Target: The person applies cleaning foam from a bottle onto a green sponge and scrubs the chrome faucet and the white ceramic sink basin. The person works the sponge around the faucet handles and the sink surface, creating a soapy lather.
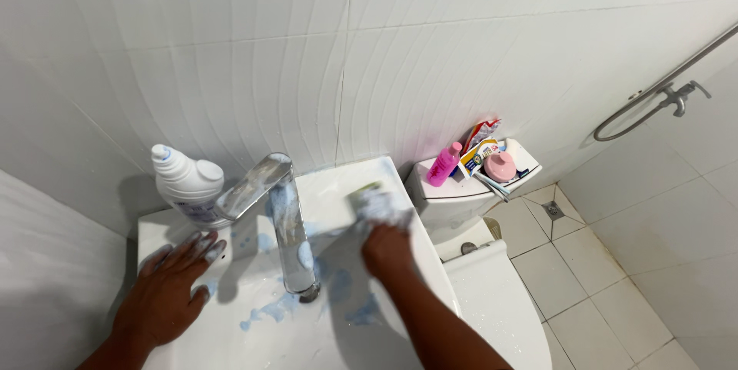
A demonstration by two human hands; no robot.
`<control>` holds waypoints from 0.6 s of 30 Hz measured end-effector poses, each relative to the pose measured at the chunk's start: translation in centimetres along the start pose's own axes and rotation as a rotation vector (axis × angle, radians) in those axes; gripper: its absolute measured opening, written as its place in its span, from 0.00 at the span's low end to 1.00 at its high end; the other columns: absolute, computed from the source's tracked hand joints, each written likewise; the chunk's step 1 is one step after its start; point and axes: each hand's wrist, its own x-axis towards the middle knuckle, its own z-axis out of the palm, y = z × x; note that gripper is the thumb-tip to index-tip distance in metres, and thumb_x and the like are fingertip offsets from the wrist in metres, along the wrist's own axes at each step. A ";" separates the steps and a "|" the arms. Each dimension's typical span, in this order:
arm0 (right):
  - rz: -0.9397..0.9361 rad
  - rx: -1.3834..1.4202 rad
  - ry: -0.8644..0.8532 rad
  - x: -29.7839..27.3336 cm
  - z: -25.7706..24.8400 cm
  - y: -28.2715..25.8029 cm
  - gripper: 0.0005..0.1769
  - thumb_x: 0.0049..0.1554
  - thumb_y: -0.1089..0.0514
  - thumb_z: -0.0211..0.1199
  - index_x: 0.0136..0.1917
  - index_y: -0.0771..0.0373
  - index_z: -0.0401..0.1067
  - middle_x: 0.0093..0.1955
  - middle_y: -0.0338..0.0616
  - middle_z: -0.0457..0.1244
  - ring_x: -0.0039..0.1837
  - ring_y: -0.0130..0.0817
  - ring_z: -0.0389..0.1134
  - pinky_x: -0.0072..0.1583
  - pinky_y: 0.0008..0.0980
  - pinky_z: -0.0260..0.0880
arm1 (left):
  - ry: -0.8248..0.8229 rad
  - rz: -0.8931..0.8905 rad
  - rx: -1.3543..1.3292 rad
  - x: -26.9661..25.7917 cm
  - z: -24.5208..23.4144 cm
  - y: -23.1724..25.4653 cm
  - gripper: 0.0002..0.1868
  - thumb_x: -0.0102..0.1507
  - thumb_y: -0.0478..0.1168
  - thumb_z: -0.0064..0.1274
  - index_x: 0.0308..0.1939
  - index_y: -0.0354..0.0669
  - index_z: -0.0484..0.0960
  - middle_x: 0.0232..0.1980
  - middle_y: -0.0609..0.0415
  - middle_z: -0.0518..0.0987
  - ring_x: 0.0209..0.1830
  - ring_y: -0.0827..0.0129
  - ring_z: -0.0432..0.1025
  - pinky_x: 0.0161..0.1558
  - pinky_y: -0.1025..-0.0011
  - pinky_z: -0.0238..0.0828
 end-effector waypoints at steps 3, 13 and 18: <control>0.072 -0.018 -0.007 0.7 0.0 -1.1 0.16 0.58 0.60 0.51 0.56 0.68 0.71 0.50 0.58 0.68 0.54 0.55 0.70 0.70 0.70 0.53 | 0.006 0.005 0.009 0.2 0.3 0.1 0.42 0.63 0.52 0.47 0.80 0.67 0.49 0.86 0.69 0.42 0.82 0.74 0.37 0.78 0.61 0.31; -0.151 -0.113 -0.068 4.5 -0.6 -0.5 0.16 0.58 0.61 0.51 0.57 0.69 0.71 0.50 0.59 0.68 0.54 0.56 0.69 0.72 0.73 0.50 | 0.062 0.025 -0.009 0.4 1.0 -0.1 0.43 0.62 0.52 0.46 0.80 0.69 0.48 0.86 0.69 0.43 0.81 0.73 0.37 0.77 0.60 0.31; -0.047 0.025 -0.006 5.8 0.2 4.9 0.22 0.56 0.59 0.52 0.63 0.67 0.70 0.57 0.59 0.67 0.61 0.58 0.68 0.73 0.66 0.47 | 0.031 -0.003 0.010 0.1 0.8 0.1 0.43 0.62 0.52 0.46 0.80 0.70 0.48 0.85 0.68 0.45 0.82 0.74 0.38 0.78 0.60 0.32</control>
